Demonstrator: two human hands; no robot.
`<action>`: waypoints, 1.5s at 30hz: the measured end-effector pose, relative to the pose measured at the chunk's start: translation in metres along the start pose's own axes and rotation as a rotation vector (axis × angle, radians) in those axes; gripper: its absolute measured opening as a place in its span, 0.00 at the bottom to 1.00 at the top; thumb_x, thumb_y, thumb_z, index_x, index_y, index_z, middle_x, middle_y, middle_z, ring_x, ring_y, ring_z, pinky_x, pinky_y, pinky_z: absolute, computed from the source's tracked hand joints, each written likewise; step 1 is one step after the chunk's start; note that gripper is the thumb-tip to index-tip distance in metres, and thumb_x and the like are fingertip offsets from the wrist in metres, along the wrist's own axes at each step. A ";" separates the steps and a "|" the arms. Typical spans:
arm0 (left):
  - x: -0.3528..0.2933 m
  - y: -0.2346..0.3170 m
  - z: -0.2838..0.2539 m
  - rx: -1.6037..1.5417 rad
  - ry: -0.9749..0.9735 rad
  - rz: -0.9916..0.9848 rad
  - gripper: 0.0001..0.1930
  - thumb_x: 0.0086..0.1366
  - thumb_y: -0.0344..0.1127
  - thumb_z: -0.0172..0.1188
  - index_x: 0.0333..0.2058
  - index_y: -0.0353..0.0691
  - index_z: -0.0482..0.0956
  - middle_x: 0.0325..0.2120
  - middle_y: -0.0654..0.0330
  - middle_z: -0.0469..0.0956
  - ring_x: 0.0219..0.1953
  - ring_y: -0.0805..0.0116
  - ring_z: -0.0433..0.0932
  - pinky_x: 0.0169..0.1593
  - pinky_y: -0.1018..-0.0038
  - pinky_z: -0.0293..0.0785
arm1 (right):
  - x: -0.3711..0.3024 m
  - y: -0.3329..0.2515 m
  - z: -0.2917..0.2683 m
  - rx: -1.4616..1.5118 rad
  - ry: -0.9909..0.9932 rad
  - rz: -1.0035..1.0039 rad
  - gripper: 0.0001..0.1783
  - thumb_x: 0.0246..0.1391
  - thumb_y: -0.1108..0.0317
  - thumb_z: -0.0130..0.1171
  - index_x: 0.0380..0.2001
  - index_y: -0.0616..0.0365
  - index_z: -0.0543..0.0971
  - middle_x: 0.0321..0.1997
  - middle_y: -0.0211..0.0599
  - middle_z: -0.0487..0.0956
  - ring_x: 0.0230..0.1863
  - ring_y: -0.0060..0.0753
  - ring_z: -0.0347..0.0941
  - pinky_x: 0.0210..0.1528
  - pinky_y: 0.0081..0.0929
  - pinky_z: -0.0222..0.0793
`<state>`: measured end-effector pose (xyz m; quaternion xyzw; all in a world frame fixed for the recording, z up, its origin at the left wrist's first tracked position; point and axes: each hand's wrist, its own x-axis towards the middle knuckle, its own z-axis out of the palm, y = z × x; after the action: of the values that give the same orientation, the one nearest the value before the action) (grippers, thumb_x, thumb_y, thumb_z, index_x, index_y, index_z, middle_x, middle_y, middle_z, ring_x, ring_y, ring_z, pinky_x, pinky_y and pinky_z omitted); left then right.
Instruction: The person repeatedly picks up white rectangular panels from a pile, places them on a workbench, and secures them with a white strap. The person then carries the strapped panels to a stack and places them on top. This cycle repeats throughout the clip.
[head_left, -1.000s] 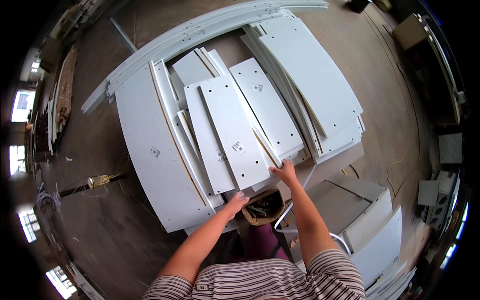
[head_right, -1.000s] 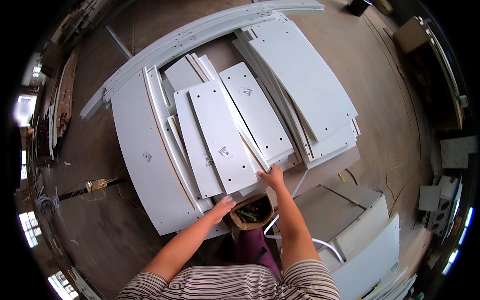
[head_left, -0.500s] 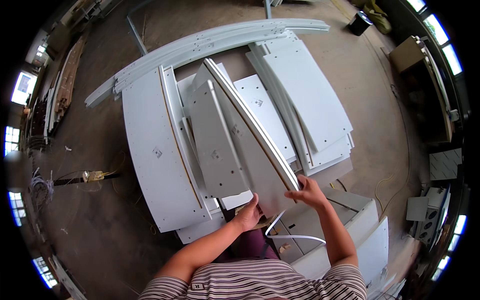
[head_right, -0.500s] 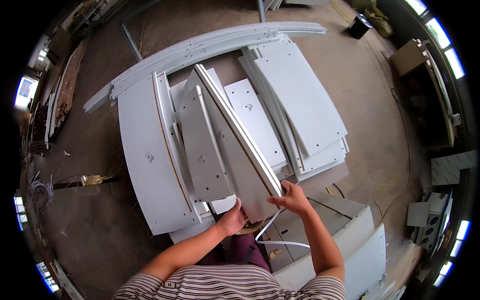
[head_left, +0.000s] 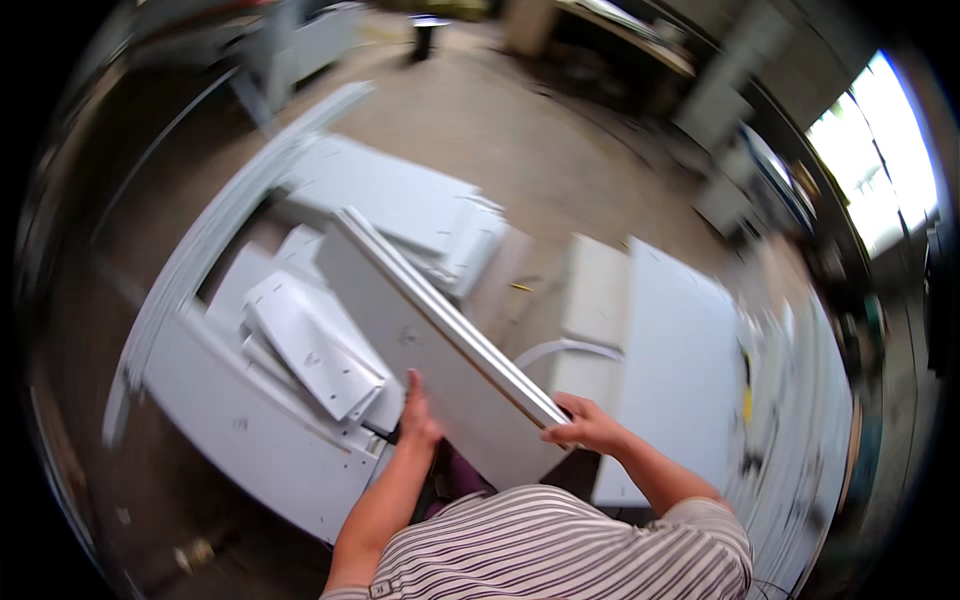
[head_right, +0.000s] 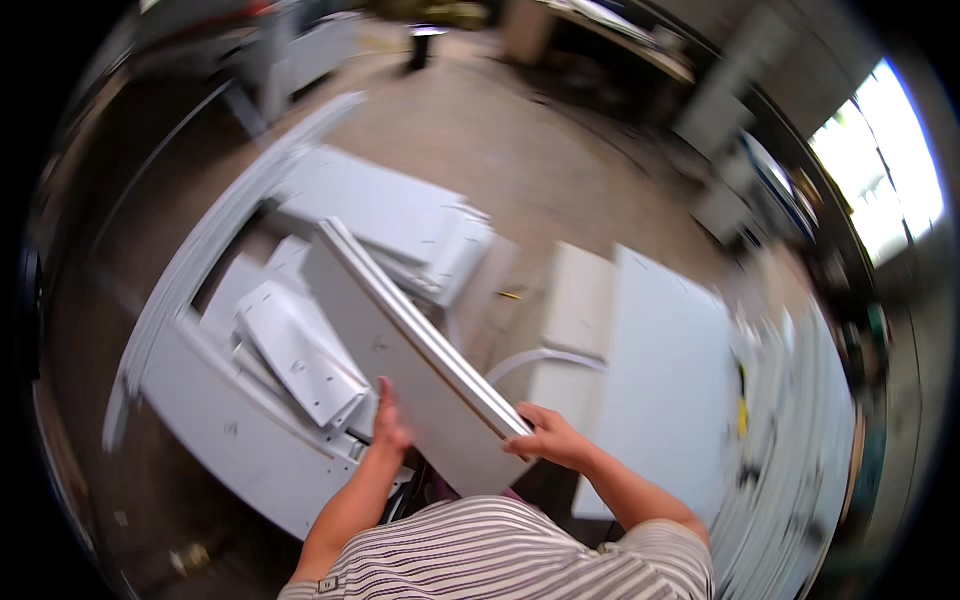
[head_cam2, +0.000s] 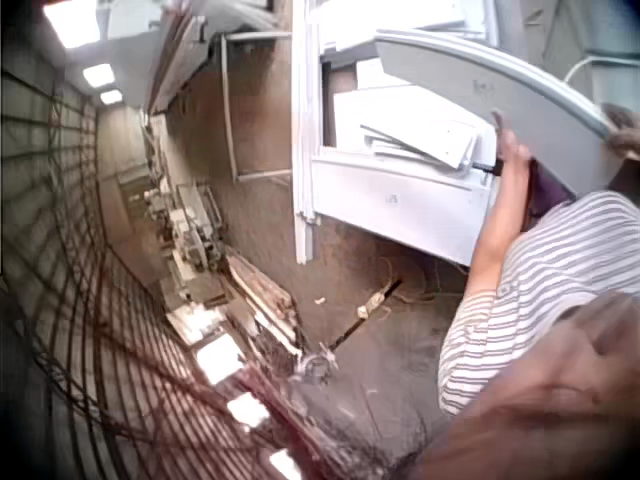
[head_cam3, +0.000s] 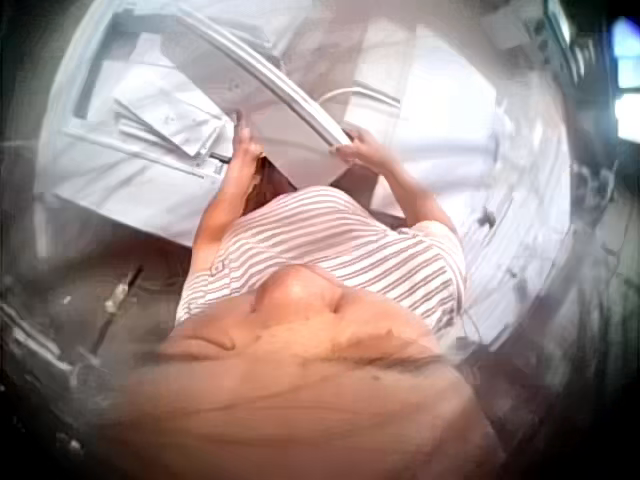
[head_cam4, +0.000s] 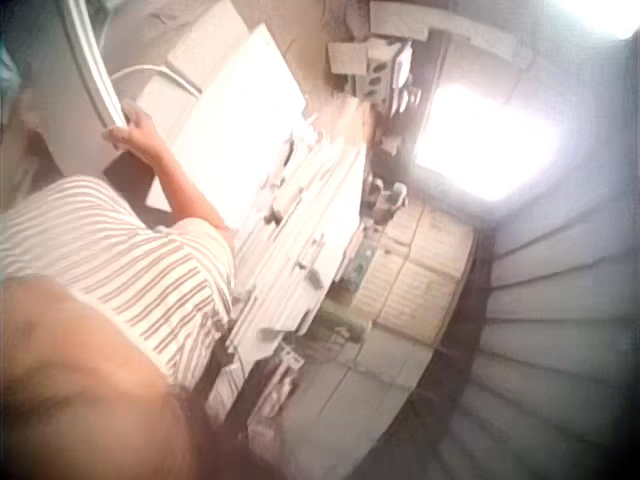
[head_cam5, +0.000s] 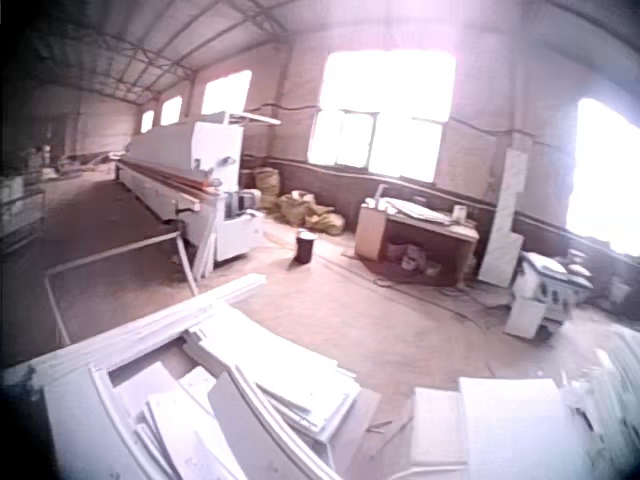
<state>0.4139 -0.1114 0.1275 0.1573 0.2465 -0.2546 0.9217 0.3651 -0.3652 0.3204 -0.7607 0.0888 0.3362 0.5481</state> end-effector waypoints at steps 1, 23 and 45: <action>-0.008 -0.003 0.008 0.043 -0.066 -0.016 0.43 0.56 0.63 0.56 0.60 0.38 0.56 0.58 0.51 0.62 0.59 0.51 0.62 0.61 0.53 0.60 | -0.022 0.018 0.006 0.060 0.056 -0.028 0.18 0.40 0.58 0.64 0.29 0.58 0.71 0.25 0.28 0.69 0.28 0.20 0.65 0.32 0.20 0.60; -0.017 -0.344 0.132 0.856 -0.385 -0.468 0.19 0.64 0.36 0.54 0.51 0.38 0.65 0.40 0.53 0.74 0.39 0.57 0.78 0.41 0.55 0.79 | -0.283 0.298 0.079 1.275 0.730 -0.418 0.22 0.49 0.60 0.60 0.43 0.63 0.69 0.35 0.33 0.73 0.35 0.22 0.70 0.43 0.22 0.68; 0.050 -0.534 0.228 0.933 -0.220 -0.273 0.17 0.62 0.29 0.54 0.48 0.30 0.64 0.41 0.50 0.75 0.40 0.56 0.78 0.43 0.57 0.79 | -0.381 0.562 -0.186 0.763 0.968 -0.025 0.24 0.65 0.53 0.38 0.40 0.64 0.75 0.35 0.37 0.78 0.33 0.24 0.73 0.37 0.24 0.67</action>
<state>0.2439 -0.6641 0.2021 0.4915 0.0260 -0.4712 0.7320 -0.1298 -0.8358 0.1495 -0.5782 0.4327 -0.1092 0.6830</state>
